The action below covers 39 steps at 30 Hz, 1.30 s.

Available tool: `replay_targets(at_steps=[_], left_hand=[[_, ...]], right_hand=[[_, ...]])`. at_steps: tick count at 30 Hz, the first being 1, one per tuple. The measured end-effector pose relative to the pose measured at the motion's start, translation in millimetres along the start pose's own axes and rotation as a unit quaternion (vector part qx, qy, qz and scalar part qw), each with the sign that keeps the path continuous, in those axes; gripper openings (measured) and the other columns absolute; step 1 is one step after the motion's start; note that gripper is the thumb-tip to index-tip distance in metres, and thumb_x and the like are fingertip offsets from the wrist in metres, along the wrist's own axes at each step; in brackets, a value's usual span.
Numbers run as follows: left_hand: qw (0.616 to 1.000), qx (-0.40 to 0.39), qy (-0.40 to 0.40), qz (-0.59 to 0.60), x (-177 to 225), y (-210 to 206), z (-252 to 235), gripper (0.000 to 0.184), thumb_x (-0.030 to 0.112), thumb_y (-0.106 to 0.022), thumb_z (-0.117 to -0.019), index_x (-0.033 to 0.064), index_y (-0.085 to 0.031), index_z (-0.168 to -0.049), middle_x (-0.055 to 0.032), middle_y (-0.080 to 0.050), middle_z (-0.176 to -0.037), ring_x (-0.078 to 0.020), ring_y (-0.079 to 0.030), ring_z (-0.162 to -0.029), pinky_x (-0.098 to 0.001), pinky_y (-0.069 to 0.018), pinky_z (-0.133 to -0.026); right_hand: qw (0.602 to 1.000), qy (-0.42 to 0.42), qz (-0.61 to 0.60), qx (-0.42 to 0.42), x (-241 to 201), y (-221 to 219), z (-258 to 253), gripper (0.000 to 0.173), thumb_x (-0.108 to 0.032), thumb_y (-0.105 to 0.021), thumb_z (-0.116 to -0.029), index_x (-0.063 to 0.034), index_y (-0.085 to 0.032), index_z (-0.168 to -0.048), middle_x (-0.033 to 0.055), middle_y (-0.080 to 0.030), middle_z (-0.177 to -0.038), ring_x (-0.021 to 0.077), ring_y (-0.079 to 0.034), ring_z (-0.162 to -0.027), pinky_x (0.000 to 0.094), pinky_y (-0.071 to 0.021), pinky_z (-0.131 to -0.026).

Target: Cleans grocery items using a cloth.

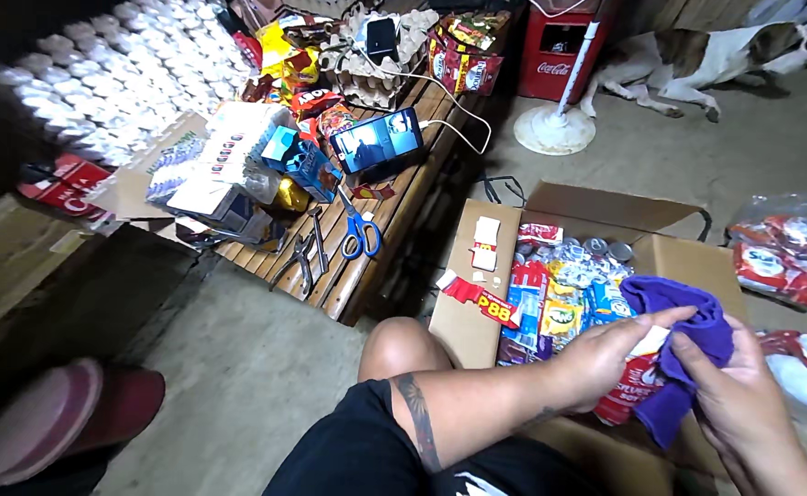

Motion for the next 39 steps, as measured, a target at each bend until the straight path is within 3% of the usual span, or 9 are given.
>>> replay_targets(at_steps=[5,7,12,16,19,33,39], left_hand=[[0.999,0.001,0.020,0.039,4.6,-0.5,3.1,0.055,0.021,-0.014,-0.1104,-0.0059,-0.037,-0.152,-0.0249,-0.044,-0.152,-0.0227,-0.045,-0.140,-0.0388,-0.0340,-0.117],[0.997,0.029,0.058,0.035,17.5,-2.8,8.1,0.054,0.021,-0.014,-0.1101,-0.0035,-0.040,-0.151,-0.0196,-0.051,-0.143,-0.0148,-0.052,-0.128,-0.0331,-0.0399,-0.109],[0.999,0.012,0.026,0.035,7.0,0.1,5.9,0.055,0.020,-0.014,-0.1103,-0.0067,-0.037,-0.152,-0.0257,-0.043,-0.152,-0.0238,-0.044,-0.140,-0.0385,-0.0335,-0.117],[0.999,0.016,0.028,0.032,7.9,0.3,6.4,0.055,0.020,-0.014,-0.1101,-0.0073,-0.038,-0.151,-0.0264,-0.044,-0.151,-0.0241,-0.044,-0.140,-0.0385,-0.0335,-0.116],[0.998,0.013,0.047,0.035,-1.5,4.5,5.4,0.057,0.024,-0.012,-0.1094,-0.0029,-0.037,-0.153,-0.0224,-0.046,-0.149,-0.0207,-0.048,-0.134,-0.0373,-0.0376,-0.113],[0.998,0.004,0.050,0.031,-2.8,2.7,6.5,0.057,0.023,-0.011,-0.1096,-0.0031,-0.035,-0.154,-0.0220,-0.044,-0.151,-0.0192,-0.048,-0.135,-0.0359,-0.0367,-0.114],[1.000,-0.005,0.022,-0.014,4.7,1.4,6.9,0.057,0.023,-0.010,-0.1094,-0.0044,-0.032,-0.155,-0.0244,-0.041,-0.154,-0.0216,-0.044,-0.140,-0.0366,-0.0319,-0.118]], right_hand=[[1.000,-0.001,0.005,0.001,1.5,-1.0,0.1,0.060,-0.028,-0.073,-0.0863,-0.0042,-0.044,-0.133,-0.0077,-0.063,-0.112,-0.0030,-0.065,-0.101,0.0165,-0.0558,-0.088],[1.000,-0.001,0.010,0.002,2.1,-1.5,0.5,0.059,-0.029,-0.073,-0.0866,-0.0048,-0.045,-0.132,-0.0086,-0.064,-0.112,-0.0037,-0.065,-0.100,0.0161,-0.0557,-0.088],[1.000,0.000,0.020,0.002,4.2,-1.4,0.3,0.056,-0.027,-0.070,-0.0883,-0.0026,-0.045,-0.132,-0.0069,-0.063,-0.112,-0.0035,-0.064,-0.100,0.0161,-0.0554,-0.088],[1.000,0.005,0.022,0.000,4.1,-1.7,0.1,0.054,-0.028,-0.069,-0.0897,-0.0024,-0.045,-0.130,-0.0060,-0.063,-0.111,-0.0028,-0.065,-0.100,0.0170,-0.0557,-0.088],[1.000,0.003,0.019,0.001,5.0,-1.2,0.1,0.049,-0.028,-0.068,-0.0909,-0.0042,-0.046,-0.128,-0.0078,-0.064,-0.108,-0.0034,-0.065,-0.097,0.0167,-0.0561,-0.086],[0.999,0.018,0.027,0.003,5.3,0.1,0.5,0.038,-0.030,-0.059,-0.0982,-0.0047,-0.048,-0.125,-0.0099,-0.064,-0.104,-0.0046,-0.065,-0.095,0.0169,-0.0555,-0.088],[0.999,0.039,0.018,0.018,4.5,1.3,-0.3,0.043,-0.026,-0.056,-0.1010,0.0009,-0.047,-0.133,-0.0049,-0.064,-0.114,-0.0021,-0.064,-0.104,0.0193,-0.0538,-0.094]])
Point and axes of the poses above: each hand's wrist, its own z-axis away from the middle knuckle, its own y-axis out of the back of the hand, x = y × z, the point moved 5 cm from there along -z, towards the middle knuckle
